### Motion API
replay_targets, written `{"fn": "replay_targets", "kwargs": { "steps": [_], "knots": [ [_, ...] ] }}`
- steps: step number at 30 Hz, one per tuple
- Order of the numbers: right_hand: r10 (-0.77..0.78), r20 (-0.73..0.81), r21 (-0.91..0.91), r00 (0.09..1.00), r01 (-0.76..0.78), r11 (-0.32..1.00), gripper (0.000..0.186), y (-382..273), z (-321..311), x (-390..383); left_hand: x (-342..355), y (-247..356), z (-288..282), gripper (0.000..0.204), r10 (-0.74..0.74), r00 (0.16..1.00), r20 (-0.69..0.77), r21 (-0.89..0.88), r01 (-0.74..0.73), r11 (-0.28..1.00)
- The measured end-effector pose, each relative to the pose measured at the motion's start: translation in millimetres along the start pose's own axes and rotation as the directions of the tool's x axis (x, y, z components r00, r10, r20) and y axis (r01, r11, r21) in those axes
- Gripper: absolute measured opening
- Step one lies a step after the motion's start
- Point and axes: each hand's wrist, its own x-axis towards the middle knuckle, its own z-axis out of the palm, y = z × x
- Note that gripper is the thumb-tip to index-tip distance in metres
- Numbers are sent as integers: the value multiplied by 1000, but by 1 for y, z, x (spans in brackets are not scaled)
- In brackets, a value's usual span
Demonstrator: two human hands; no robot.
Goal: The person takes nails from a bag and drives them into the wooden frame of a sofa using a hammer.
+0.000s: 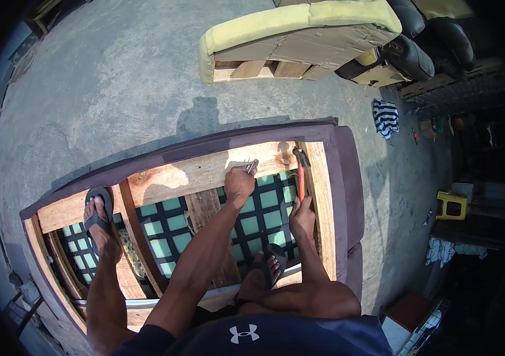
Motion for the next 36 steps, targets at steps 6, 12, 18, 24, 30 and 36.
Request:
{"fn": "replay_targets", "kwargs": {
  "steps": [6,12,18,24,30,36],
  "knots": [
    [147,43,187,988,-153,971,36,-28,-6,-19,5,7,-9,20,22,1000,14,-82,-21,996],
    [24,135,156,991,-45,987,32,-4,-33,-68,-8,11,-28,23,169,978,126,-97,-157,983],
    [35,72,62,997,-39,997,27,-24,-94,-87,-30,68,-58,20,101,950,297,-209,-39,977],
    [340,73,-245,938,-314,917,25,-69,-179,-177,-100,130,-137,25,-156,846,509,-370,379,848],
    [727,283,-362,626,-632,685,28,-128,-238,-292,-144,98,-228,26,-369,830,419,-213,485,849],
    [789,434,-443,435,-660,607,30,-220,-274,-365,-170,134,-330,35,-471,765,440,-57,547,835]
  ]
}}
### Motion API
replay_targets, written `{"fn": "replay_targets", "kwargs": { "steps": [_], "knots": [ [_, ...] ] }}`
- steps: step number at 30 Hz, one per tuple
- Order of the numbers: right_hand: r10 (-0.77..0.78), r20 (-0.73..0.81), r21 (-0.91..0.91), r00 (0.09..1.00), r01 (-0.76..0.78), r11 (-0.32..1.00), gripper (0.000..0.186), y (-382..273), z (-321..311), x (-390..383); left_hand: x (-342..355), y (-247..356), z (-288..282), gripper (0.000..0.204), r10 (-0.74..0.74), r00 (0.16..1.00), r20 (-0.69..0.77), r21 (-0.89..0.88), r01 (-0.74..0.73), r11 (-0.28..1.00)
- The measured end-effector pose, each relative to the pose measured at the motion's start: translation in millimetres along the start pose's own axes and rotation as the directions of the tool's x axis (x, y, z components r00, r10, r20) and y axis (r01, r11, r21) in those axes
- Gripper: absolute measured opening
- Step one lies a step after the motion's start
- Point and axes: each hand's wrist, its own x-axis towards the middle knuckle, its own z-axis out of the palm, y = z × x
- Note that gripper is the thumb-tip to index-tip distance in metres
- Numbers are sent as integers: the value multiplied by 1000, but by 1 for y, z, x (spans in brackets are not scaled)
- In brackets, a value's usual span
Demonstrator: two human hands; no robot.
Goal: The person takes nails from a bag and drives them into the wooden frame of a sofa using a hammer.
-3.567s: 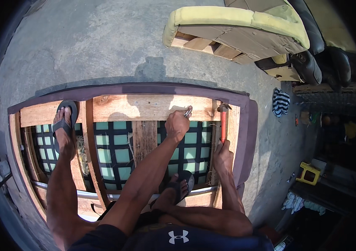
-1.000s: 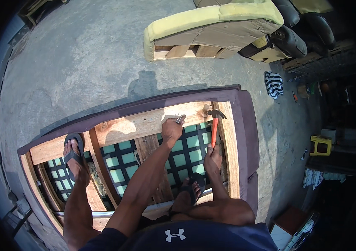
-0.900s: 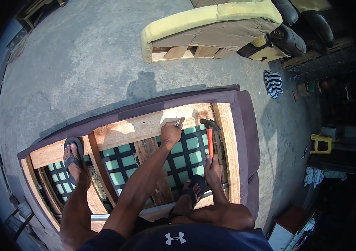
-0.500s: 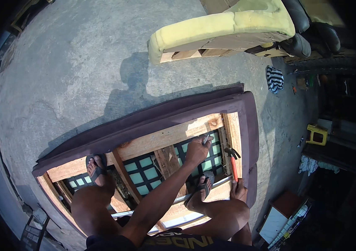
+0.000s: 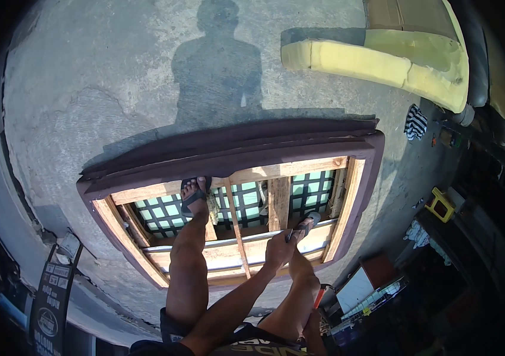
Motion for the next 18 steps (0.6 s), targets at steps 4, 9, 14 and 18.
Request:
{"fn": "replay_targets", "kwargs": {
  "steps": [4,9,14,18],
  "knots": [
    [-90,-28,3,996,90,996,31,-12,-27,-38,-51,25,-21,33,48,997,58,-22,-47,999],
    [-255,64,-136,965,262,956,41,-140,-72,-103,-117,15,-127,36,59,986,-157,-53,-68,996],
    [-591,114,-92,798,601,794,36,-161,-115,-109,-202,-39,-217,30,-107,873,-475,-465,-146,873],
    [-496,174,120,850,482,868,34,-143,-165,-80,-276,-110,-211,31,-343,635,-692,-531,-125,838]
  ]
}}
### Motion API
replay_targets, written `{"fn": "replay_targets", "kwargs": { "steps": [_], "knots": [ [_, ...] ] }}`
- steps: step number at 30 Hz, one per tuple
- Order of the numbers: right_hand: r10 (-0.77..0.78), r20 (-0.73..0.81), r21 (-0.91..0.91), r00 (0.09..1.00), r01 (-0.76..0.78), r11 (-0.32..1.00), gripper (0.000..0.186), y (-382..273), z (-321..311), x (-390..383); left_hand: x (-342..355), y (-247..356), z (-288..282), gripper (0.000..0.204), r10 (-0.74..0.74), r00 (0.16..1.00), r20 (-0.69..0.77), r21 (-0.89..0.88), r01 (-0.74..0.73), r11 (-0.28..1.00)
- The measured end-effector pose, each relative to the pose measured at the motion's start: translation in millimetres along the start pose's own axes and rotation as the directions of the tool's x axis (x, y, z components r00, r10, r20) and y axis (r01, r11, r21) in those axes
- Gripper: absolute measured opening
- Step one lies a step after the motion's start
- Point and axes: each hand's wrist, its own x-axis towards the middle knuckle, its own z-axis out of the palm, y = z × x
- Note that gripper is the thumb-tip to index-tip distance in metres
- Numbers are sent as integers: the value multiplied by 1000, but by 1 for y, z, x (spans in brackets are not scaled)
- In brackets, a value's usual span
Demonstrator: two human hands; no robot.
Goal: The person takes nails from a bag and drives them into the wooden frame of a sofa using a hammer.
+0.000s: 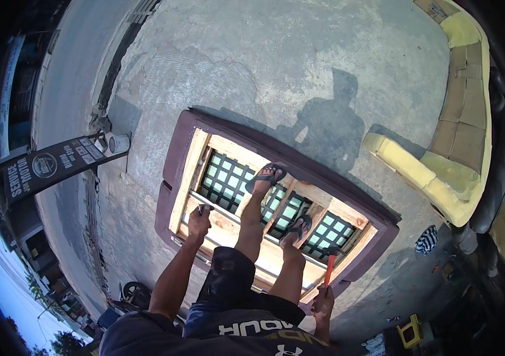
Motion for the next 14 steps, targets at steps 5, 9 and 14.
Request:
{"fn": "replay_targets", "kwargs": {
  "steps": [5,9,14],
  "knots": [
    [53,5,-123,999,-52,991,28,60,-82,13,-120,-157,-42,31,-228,972,-50,44,230,972],
    [241,33,-79,970,-238,968,26,129,-129,18,-204,-287,-33,34,-410,911,-42,219,409,886],
    [361,-112,-132,926,-374,918,25,181,-143,6,-236,-349,-46,37,-409,909,-78,277,414,867]
  ]
}}
